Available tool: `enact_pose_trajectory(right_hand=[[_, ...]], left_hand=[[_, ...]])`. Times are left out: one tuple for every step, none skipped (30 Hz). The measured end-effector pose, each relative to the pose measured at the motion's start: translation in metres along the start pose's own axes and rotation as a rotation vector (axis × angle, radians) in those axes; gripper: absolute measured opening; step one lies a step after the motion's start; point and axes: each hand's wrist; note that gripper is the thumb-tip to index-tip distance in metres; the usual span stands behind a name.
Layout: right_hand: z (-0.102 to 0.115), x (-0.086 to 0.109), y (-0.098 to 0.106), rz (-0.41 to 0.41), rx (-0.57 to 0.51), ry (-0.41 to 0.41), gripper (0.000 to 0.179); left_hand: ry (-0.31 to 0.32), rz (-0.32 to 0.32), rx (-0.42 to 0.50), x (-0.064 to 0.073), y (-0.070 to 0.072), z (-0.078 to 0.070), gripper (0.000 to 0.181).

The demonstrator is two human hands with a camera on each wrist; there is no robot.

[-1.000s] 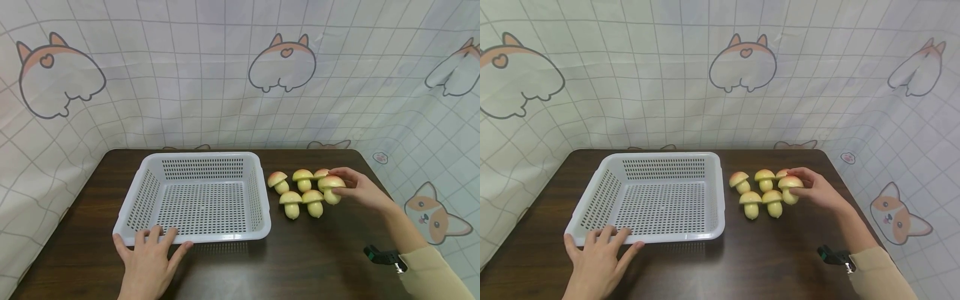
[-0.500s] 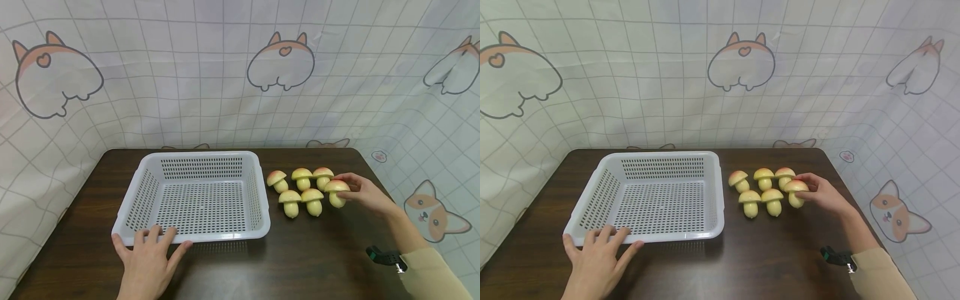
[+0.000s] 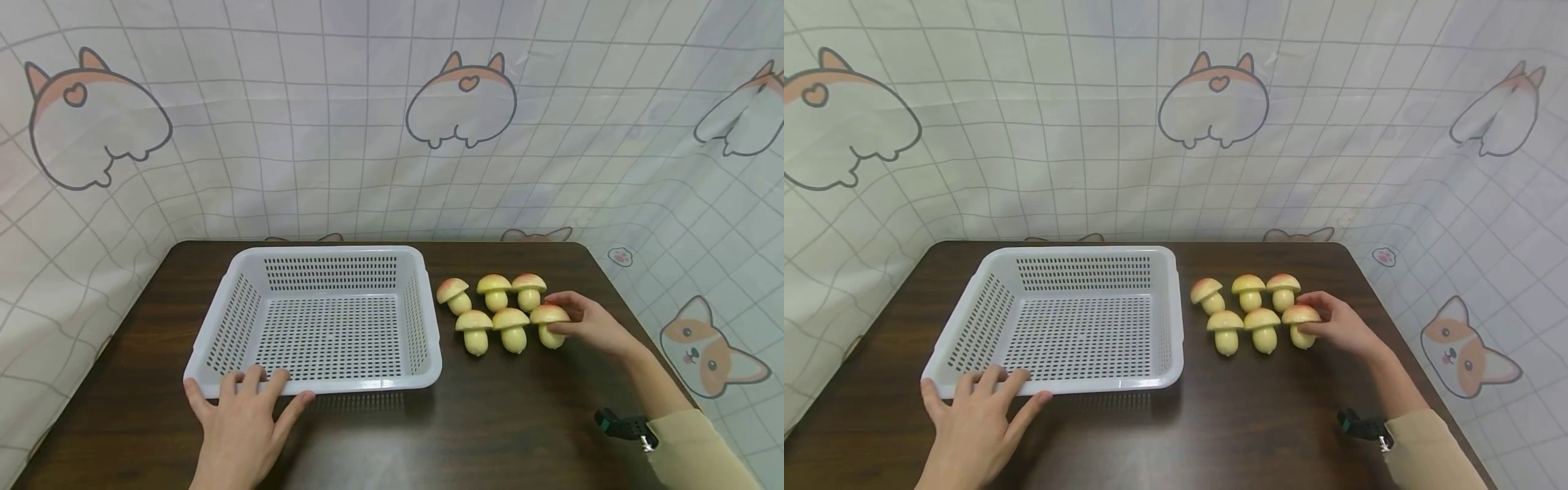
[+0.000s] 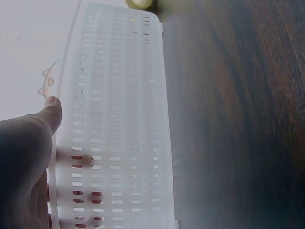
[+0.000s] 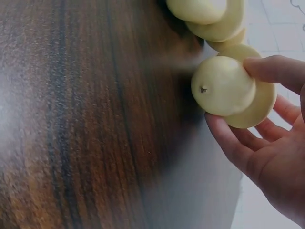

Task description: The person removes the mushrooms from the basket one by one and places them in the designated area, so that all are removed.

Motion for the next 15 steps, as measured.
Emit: enact_pose_trajectory(right_hand=[[0.0003, -0.0003, -0.0009, -0.008, 0.012, 0.000, 0.061], [0.0005, -0.0006, -0.0016, -0.013, 0.030, 0.005, 0.061], [0.0006, -0.0011, -0.0021, -0.019, 0.040, 0.006, 0.060], [0.0005, -0.0017, -0.0026, -0.024, 0.050, 0.006, 0.059], [0.0003, -0.0022, -0.0029, -0.029, 0.060, 0.007, 0.059], [0.0002, -0.0026, -0.0031, -0.030, 0.064, 0.008, 0.058], [-0.0002, -0.0030, -0.0033, -0.031, 0.066, 0.008, 0.057], [-0.0007, -0.0035, -0.0033, -0.031, 0.063, 0.009, 0.057], [-0.0011, -0.0039, -0.0035, -0.032, 0.057, 0.005, 0.056], [-0.0017, -0.0043, -0.0035, -0.032, 0.058, 0.008, 0.056], [-0.0024, -0.0047, -0.0035, -0.033, 0.062, 0.011, 0.056], [-0.0032, -0.0050, -0.0036, -0.035, 0.062, 0.012, 0.056], [-0.0038, -0.0052, -0.0038, -0.037, 0.066, 0.014, 0.056], [-0.0045, -0.0052, -0.0039, -0.039, 0.073, 0.015, 0.057], [-0.0050, -0.0049, -0.0040, -0.040, 0.081, 0.016, 0.057]], left_hand=[[0.001, 0.001, 0.000, 0.0001, 0.0000, 0.0000, 0.053], [0.000, 0.001, 0.001, 0.0002, 0.0000, -0.0001, 0.053], [0.000, 0.000, 0.001, 0.0004, -0.0001, -0.0001, 0.053], [-0.001, -0.002, 0.002, 0.0006, -0.0001, -0.0001, 0.053], [-0.002, -0.005, 0.002, 0.0008, -0.0002, -0.0001, 0.053], [-0.003, -0.008, 0.003, 0.0010, -0.0002, -0.0002, 0.054], [-0.004, -0.011, 0.003, 0.0011, -0.0003, -0.0002, 0.053], [-0.005, -0.014, 0.003, 0.0011, -0.0002, -0.0002, 0.053], [-0.006, -0.016, 0.004, 0.0011, -0.0004, -0.0002, 0.054], [-0.007, -0.019, 0.004, 0.0010, -0.0004, -0.0002, 0.054], [-0.009, -0.021, 0.004, 0.0010, -0.0004, -0.0002, 0.054], [-0.010, -0.023, 0.004, 0.0008, -0.0004, -0.0001, 0.054], [-0.012, -0.025, 0.004, 0.0008, -0.0004, 0.0000, 0.054], [-0.013, -0.026, 0.004, 0.0008, -0.0005, 0.0001, 0.054], [-0.014, -0.026, 0.004, 0.0008, -0.0006, 0.0002, 0.054]])
Point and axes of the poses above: each hand's wrist, its own x-axis away from the middle knuckle, its own y-axis out of the back of the hand, z = x × y, and after that the axes turned 10 degrees about -y, right-handed
